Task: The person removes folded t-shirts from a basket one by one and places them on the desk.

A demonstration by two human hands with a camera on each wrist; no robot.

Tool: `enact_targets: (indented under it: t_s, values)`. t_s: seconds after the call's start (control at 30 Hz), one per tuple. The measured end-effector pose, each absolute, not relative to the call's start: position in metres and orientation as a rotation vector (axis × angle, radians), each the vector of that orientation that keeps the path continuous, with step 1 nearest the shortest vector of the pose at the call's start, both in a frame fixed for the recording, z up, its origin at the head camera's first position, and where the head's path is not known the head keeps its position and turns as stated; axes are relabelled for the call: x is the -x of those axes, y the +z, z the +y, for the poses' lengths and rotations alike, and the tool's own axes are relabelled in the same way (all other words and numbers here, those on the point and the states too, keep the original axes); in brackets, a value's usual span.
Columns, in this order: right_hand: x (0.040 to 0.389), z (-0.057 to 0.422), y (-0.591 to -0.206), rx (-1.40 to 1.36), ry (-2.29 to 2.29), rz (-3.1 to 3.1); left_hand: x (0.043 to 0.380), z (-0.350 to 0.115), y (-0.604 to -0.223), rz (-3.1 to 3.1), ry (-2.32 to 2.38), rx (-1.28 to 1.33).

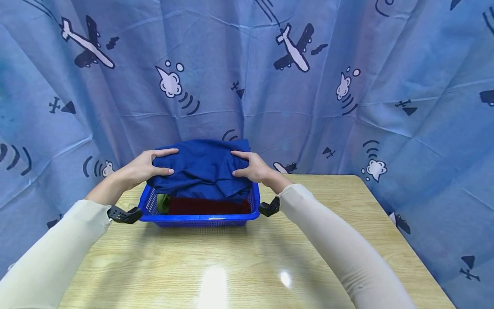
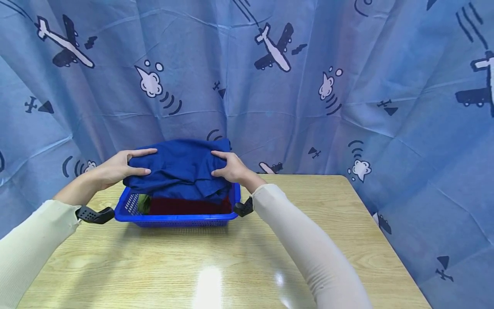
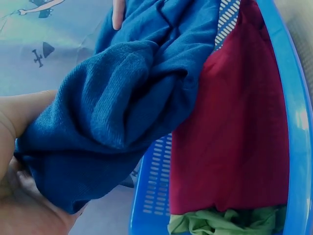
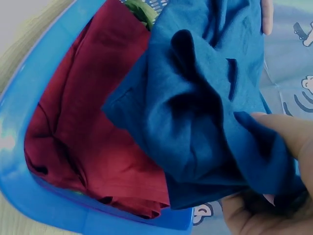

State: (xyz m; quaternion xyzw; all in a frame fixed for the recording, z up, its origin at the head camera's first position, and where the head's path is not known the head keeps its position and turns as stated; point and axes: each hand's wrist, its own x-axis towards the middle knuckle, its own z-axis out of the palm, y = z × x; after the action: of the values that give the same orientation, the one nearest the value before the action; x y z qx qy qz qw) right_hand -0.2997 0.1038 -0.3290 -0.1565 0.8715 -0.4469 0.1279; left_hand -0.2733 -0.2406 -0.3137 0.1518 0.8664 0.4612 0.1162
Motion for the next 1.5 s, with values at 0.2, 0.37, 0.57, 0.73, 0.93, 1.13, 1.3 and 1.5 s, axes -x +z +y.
enact_targets:
  t_s: [0.2,0.37,0.57,0.73,0.93,1.13,1.3,1.5]
  values:
    - [0.301,0.115,-0.327,0.482,-1.337,2.484,0.273,-0.235,-0.316,2.492,1.369,-0.434]
    - [0.301,0.127,-0.322,0.471,-1.354,2.455,0.273,-0.228,-0.318,2.479,1.368,-0.452]
    - [0.3,0.143,-0.319,0.474,-1.34,2.479,0.273,-0.217,-0.321,2.448,1.398,-0.493]
    - [0.301,0.155,-0.321,0.483,-1.311,2.482,0.273,-0.209,-0.326,2.425,1.404,-0.516]
    - [0.3,0.171,-0.316,0.445,-1.31,2.489,0.277,-0.196,-0.327,2.392,1.447,-0.553]
    - [0.302,0.188,-0.311,0.41,-1.287,2.516,0.28,-0.178,-0.325,2.411,1.438,-0.564]
    - [0.301,0.204,-0.313,0.395,-1.269,2.547,0.282,-0.16,-0.328,2.353,1.48,-0.575]
    - [0.305,0.224,-0.315,0.385,-1.266,2.556,0.284,-0.142,-0.33,2.344,1.483,-0.581]
